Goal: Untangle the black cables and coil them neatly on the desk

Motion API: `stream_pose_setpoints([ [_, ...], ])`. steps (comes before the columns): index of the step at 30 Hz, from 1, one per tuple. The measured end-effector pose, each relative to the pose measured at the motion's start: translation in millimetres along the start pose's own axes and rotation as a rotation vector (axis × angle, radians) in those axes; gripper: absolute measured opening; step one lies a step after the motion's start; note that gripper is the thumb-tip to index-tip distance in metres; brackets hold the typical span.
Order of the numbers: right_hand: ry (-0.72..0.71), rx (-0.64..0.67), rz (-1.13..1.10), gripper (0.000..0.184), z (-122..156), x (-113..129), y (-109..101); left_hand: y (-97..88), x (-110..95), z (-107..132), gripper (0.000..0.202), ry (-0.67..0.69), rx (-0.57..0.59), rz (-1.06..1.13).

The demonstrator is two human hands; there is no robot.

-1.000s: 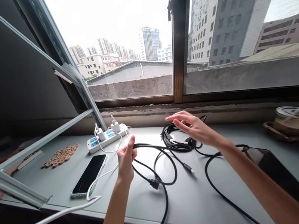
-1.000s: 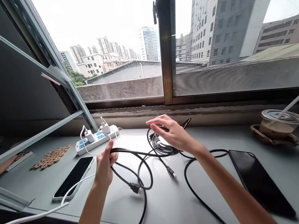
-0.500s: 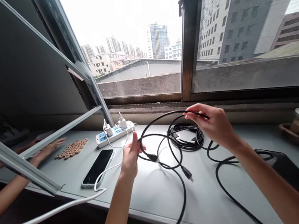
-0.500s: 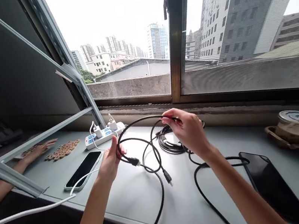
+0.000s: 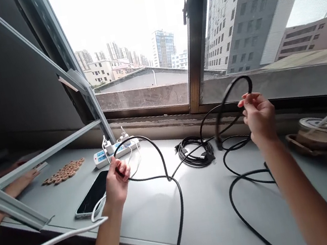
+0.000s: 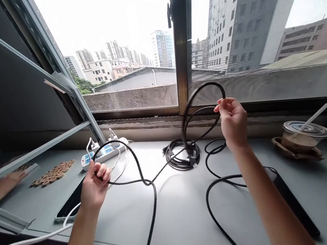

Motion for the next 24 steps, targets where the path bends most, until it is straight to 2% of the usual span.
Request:
stream_pose_setpoints([
  [3, 0.053, -0.034, -0.137, 0.025, 1.2, 0.5, -2.6, -6.6, -4.1, 0.3, 0.037, 0.038, -0.027, -0.010],
  [7, 0.071, 0.013, -0.263, 0.028, 2.7, 4.7, 2.7, -9.4, -6.3, -0.1, 0.039, 0.101, -0.043, -0.040],
  [10, 0.060, 0.099, -0.241, 0.032, 2.1, 6.1, 9.4, -7.9, -6.9, -1.1, 0.043, 0.132, -0.045, -0.049],
  [13, 0.054, 0.182, -0.106, 0.035, 1.0, 5.4, 14.5, -4.6, -10.2, -1.2, 0.043, 0.173, -0.060, -0.032],
  [18, 0.013, 0.465, 0.025, 0.037, 0.6, 1.1, 30.6, 11.1, -13.5, -3.3, 0.043, 0.195, -0.035, 0.019],
  [24, -0.119, 0.772, -0.057, 0.022, 15.1, 19.7, 48.7, 44.8, -7.7, -11.7, 0.057, 0.139, 0.060, -0.057],
])
Point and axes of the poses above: each hand's wrist, its own z-axis away from the middle knuckle, its own y-axis out of the palm, x = y × z, the point moved 6 cm from there along -z, towards the middle knuckle, and after that the axes turned 15 degrees about x, right-handed, at the moved point
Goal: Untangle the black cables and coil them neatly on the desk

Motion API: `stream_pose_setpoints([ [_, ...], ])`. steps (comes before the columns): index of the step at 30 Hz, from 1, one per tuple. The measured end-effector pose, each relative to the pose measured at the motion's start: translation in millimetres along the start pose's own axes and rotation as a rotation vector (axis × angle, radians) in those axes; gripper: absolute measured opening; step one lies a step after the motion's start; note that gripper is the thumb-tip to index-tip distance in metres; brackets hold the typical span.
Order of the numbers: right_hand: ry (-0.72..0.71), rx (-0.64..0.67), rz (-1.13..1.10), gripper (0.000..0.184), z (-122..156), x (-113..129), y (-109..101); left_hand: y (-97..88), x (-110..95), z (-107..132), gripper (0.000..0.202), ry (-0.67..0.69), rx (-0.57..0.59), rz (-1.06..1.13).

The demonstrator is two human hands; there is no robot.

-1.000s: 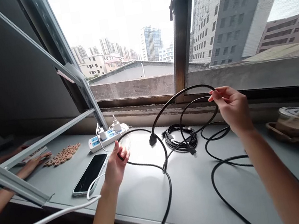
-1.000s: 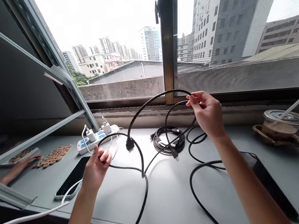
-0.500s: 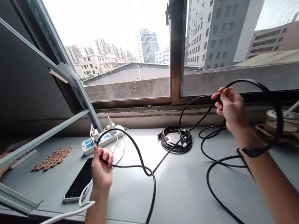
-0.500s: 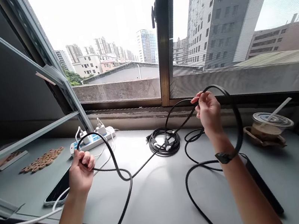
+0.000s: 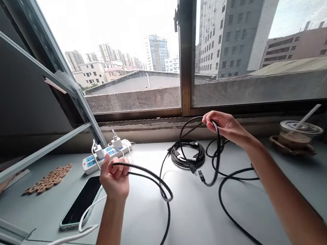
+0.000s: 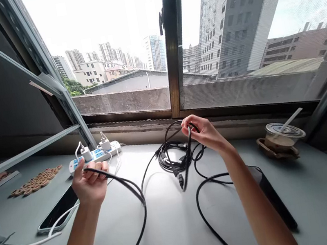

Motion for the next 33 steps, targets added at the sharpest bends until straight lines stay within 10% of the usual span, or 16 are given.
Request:
stream_pose_setpoints([
  [8, -0.077, 0.029, -0.099, 0.021, 0.0, 24.0, 9.3, 35.9, 0.9, -8.5, 0.014, -0.044, 0.269, -0.427],
  [14, -0.175, 0.148, -0.316, 0.020, 1.7, 52.8, 29.5, 66.1, 23.2, -10.1, 0.059, -0.316, 0.474, -0.443],
  [22, -0.182, 0.115, -0.520, 0.016, -4.4, 59.3, 47.5, 82.6, 57.3, -5.0, 0.048, -0.693, 0.746, -0.449],
  [33, 0.284, 0.369, 0.322, 0.040, 23.0, 35.1, 21.4, 82.1, 102.1, -16.2, 0.036, -0.808, 0.774, -0.601],
])
Point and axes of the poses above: each hand's wrist, its own z-axis away from the middle knuckle, its own y-axis out of the palm, x = y × z, the point moved 6 cm from there along -z, towards the middle knuckle, and after that the axes turned 15 degrees about x, right-handed, at the moved point
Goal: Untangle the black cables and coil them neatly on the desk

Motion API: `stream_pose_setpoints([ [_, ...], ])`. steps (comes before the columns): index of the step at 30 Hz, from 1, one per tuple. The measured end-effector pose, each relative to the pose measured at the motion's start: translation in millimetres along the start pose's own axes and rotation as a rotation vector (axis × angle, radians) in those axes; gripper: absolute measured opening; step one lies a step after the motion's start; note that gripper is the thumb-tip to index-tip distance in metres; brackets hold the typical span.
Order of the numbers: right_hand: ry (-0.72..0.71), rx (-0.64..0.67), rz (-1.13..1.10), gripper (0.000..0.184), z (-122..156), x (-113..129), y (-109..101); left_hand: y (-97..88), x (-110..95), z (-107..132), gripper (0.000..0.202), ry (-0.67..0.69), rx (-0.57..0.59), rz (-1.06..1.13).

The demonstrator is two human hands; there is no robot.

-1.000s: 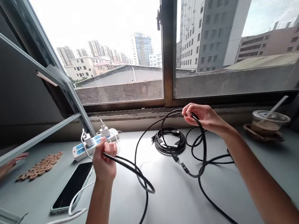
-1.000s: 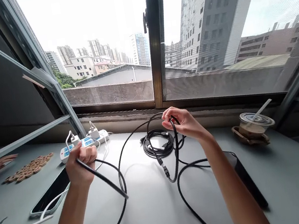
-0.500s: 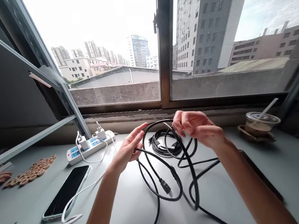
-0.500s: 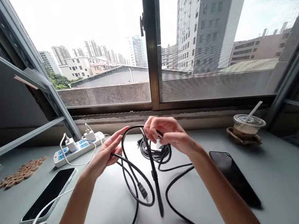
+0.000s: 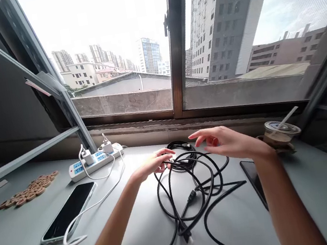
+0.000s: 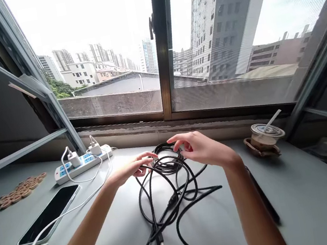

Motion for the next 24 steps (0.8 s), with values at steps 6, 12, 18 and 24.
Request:
stream_pose_setpoints([
  [6, 0.198, 0.105, -0.014, 0.039, -21.8, -44.2, 20.1, 1.5, 7.5, -21.1, 0.033, 0.012, 0.115, 0.054],
  [12, 0.114, 0.281, -0.177, 0.051, -39.1, -30.2, 40.8, -4.6, 8.0, -17.8, 0.034, 0.173, -0.028, 0.024],
  [18, 0.300, 0.283, -0.085, 0.028, -40.9, -44.5, 47.8, -3.2, 7.3, -8.3, 0.032, 0.255, -0.168, -0.011],
  [24, 0.024, 0.228, -0.049, 0.027, -42.8, -24.3, 39.0, -2.6, 0.9, 2.0, 0.037, 0.336, -0.268, -0.146],
])
Point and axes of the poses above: each hand's wrist, its own z-axis away from the middle knuckle, its own y-axis out of the palm, x = y × z, the point moved 6 cm from there along -z, towards the middle knuckle, and after that the axes turned 15 degrees about x, right-handed, at the moved point
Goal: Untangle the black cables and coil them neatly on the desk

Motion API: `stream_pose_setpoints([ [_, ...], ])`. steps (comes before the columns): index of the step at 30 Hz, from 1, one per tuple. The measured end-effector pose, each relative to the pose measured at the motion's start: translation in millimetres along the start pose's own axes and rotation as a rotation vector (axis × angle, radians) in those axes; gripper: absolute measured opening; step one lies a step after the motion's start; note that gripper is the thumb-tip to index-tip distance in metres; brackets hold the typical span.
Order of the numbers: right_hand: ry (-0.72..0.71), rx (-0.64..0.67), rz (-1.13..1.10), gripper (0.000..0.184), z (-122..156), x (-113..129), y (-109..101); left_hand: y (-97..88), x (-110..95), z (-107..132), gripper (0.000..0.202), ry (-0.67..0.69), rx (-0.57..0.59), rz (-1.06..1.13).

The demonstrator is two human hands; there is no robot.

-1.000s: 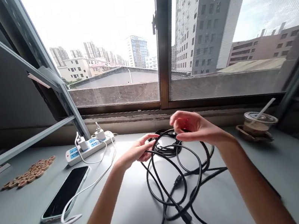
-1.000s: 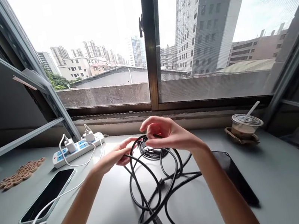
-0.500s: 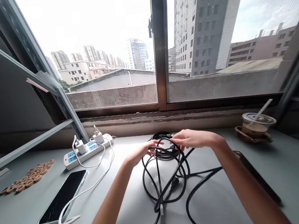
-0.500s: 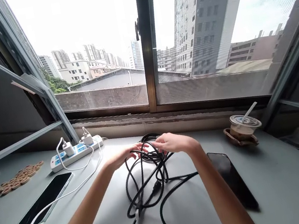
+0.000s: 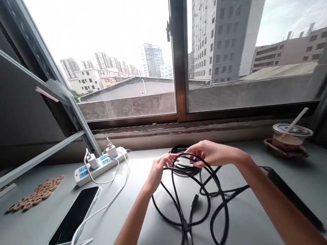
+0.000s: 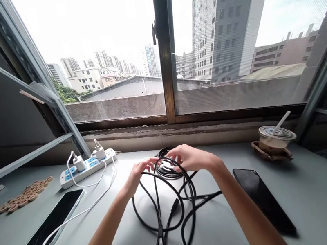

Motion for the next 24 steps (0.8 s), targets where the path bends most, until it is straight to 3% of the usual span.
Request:
stream_pose_setpoints([
  [2, -0.113, -0.109, -0.022, 0.036, 2.6, 10.9, -8.5, -1.9, -7.2, 4.5, 0.035, 0.053, -0.069, -0.102],
  [5, -0.166, -0.190, -0.041, 0.037, 2.7, 17.6, -13.9, -5.5, -18.0, 13.7, 0.031, 0.097, -0.247, -0.333],
  [11, -0.314, -0.149, -0.110, 0.034, -0.3, 31.6, -8.3, -17.9, -37.2, 36.4, 0.029, 0.140, -0.713, -0.850],
  [12, -0.339, -0.132, -0.118, 0.033, -0.5, 34.4, -6.9, -20.1, -38.6, 38.0, 0.029, 0.153, -0.740, -0.893],
  [17, -0.366, -0.168, -0.110, 0.029, -4.0, 36.3, -6.5, -23.2, -28.8, 29.8, 0.040, 0.233, -0.461, -0.826],
  [21, -0.348, -0.196, -0.062, 0.028, -9.6, 30.7, -5.3, -27.6, -22.1, 33.5, 0.046, 0.331, -0.492, -0.809],
  [24, -0.318, -0.164, -0.080, 0.027, -11.9, 25.5, -3.5, -23.3, -21.0, 33.3, 0.065, 0.478, -0.380, -0.893],
])
Point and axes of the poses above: each hand's wrist, its own z-axis away from the middle knuckle, its own y-axis out of the palm, x = y × z, the point moved 6 cm from there along -z, towards the middle knuckle, and after that the axes turned 15 degrees about x, right-handed, at the moved point
